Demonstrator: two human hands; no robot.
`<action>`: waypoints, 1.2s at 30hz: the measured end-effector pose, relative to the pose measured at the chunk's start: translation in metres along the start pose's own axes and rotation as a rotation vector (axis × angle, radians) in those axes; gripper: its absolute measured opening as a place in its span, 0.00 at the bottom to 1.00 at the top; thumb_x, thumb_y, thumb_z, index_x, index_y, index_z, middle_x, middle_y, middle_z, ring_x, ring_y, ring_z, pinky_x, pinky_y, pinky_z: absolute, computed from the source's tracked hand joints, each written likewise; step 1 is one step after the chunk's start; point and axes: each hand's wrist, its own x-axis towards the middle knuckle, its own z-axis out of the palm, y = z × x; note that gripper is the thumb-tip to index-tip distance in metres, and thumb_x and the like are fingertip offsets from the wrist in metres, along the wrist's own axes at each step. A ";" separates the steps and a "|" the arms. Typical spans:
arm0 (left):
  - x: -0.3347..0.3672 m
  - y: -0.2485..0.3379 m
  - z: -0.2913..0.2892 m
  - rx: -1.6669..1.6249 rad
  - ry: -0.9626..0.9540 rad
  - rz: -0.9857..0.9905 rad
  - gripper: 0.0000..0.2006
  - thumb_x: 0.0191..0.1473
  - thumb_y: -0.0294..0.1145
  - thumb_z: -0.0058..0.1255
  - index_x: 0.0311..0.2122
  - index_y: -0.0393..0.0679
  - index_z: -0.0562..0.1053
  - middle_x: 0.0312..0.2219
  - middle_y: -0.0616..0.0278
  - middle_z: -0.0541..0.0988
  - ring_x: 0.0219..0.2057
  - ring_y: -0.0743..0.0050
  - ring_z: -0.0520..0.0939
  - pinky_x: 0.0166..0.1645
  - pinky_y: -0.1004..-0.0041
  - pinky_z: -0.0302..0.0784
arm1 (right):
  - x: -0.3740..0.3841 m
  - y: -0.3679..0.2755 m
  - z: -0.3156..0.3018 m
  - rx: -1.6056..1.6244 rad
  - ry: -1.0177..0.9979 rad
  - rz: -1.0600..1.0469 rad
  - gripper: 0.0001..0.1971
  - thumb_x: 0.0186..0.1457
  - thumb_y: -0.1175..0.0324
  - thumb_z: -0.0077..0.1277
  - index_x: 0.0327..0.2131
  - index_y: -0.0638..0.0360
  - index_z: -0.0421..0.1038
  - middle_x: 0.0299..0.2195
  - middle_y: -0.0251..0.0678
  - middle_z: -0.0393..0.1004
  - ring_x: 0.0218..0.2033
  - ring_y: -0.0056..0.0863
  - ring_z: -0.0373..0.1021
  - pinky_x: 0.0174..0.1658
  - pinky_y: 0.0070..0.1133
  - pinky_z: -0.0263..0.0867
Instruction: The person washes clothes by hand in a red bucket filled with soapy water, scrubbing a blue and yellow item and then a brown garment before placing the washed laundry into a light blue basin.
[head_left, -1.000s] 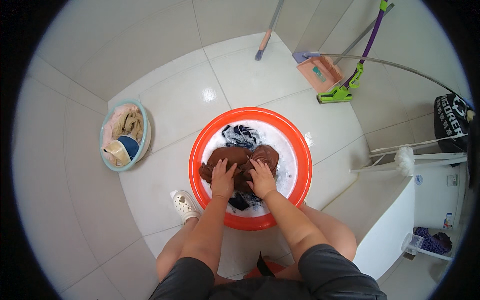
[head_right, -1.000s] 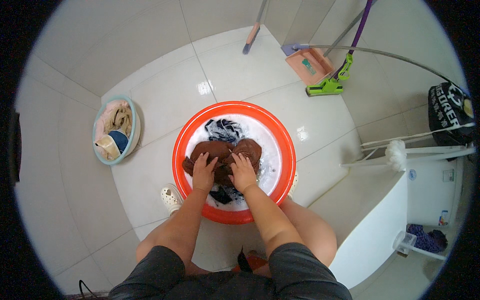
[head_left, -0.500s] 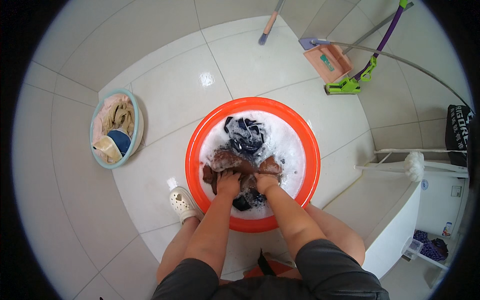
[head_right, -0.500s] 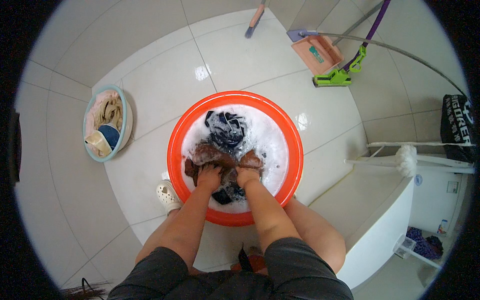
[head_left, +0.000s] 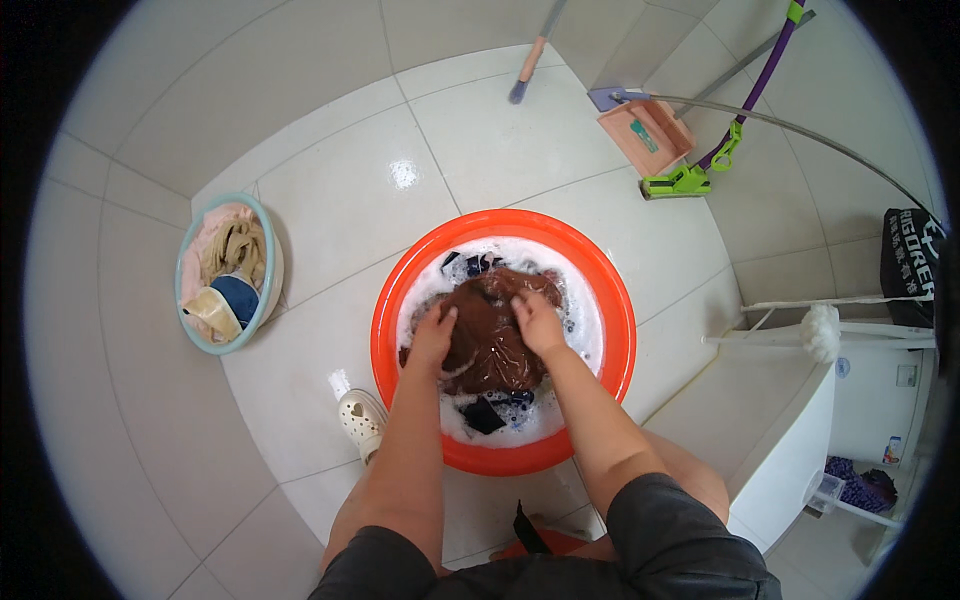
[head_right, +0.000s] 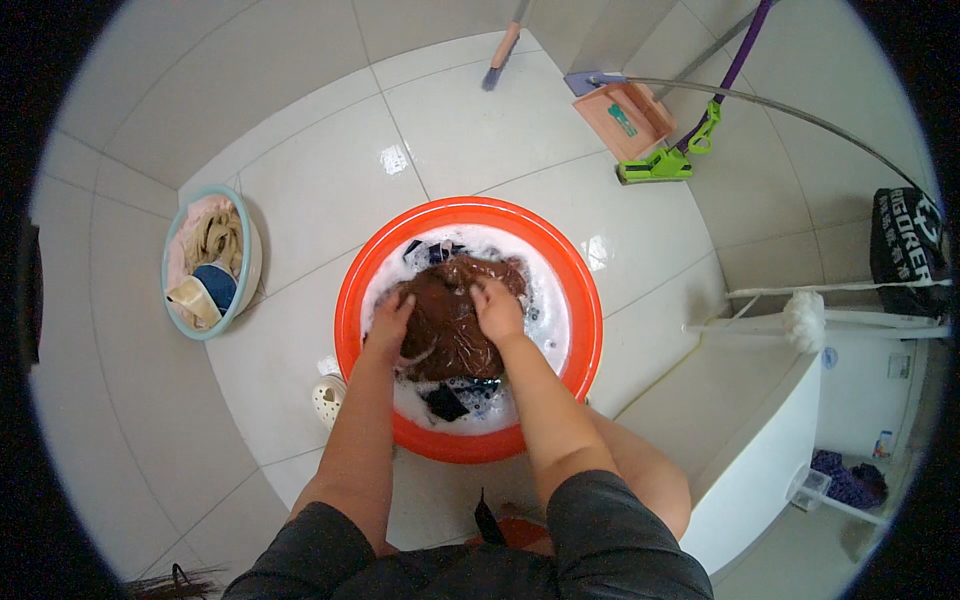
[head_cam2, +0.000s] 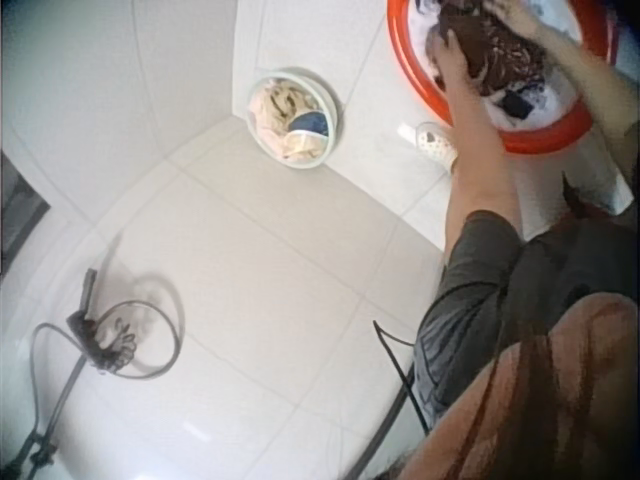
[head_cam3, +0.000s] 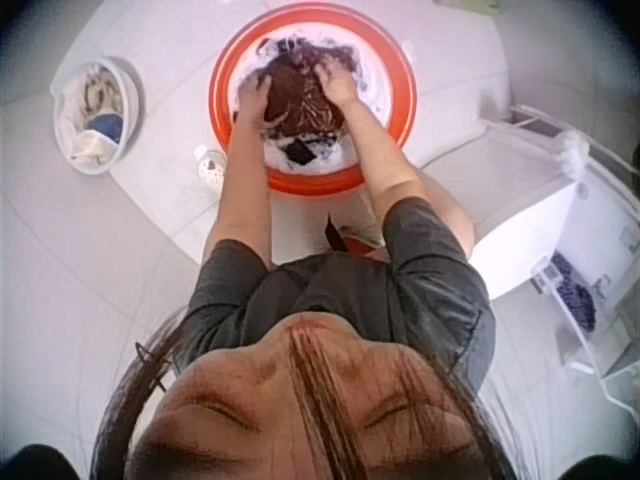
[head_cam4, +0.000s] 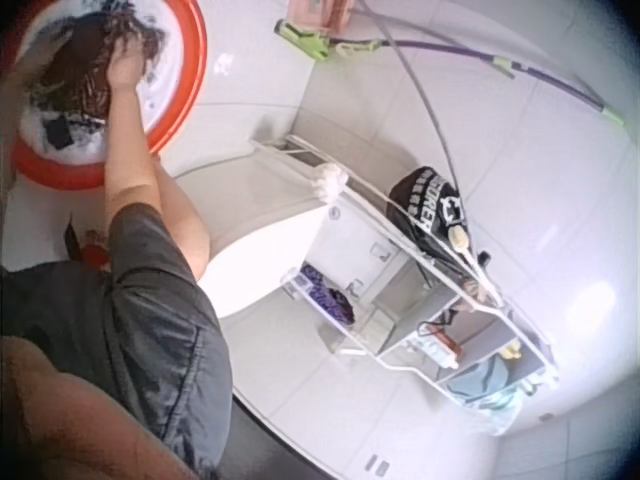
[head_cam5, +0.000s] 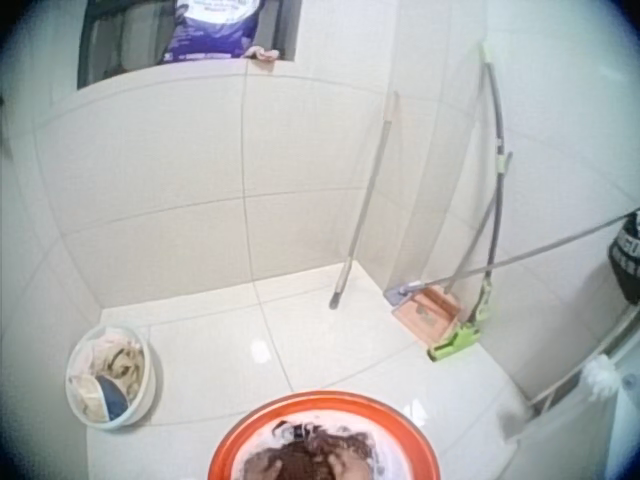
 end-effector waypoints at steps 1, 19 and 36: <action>-0.004 -0.006 0.006 0.002 0.000 -0.065 0.15 0.55 0.34 0.42 0.47 0.42 0.68 0.41 0.59 0.73 0.42 0.69 0.72 0.48 0.73 0.65 | -0.008 0.013 0.008 -0.095 -0.112 -0.133 0.18 0.55 0.58 0.40 0.42 0.60 0.68 0.37 0.51 0.70 0.41 0.47 0.65 0.47 0.31 0.60; -0.003 0.008 0.042 -0.753 -0.175 -0.077 0.19 0.56 0.52 0.37 0.29 0.46 0.69 0.21 0.68 0.69 0.23 0.78 0.69 0.29 0.76 0.67 | -0.041 -0.138 0.001 0.163 0.043 -0.316 0.09 0.50 0.63 0.49 0.31 0.57 0.69 0.28 0.42 0.71 0.31 0.42 0.68 0.33 0.27 0.64; -0.009 0.035 0.067 -0.413 0.048 -0.397 0.18 0.56 0.43 0.41 0.41 0.38 0.69 0.35 0.61 0.73 0.38 0.72 0.72 0.42 0.76 0.67 | 0.023 -0.032 -0.005 0.123 0.403 0.331 0.12 0.54 0.62 0.42 0.30 0.62 0.66 0.27 0.52 0.69 0.31 0.51 0.65 0.37 0.34 0.61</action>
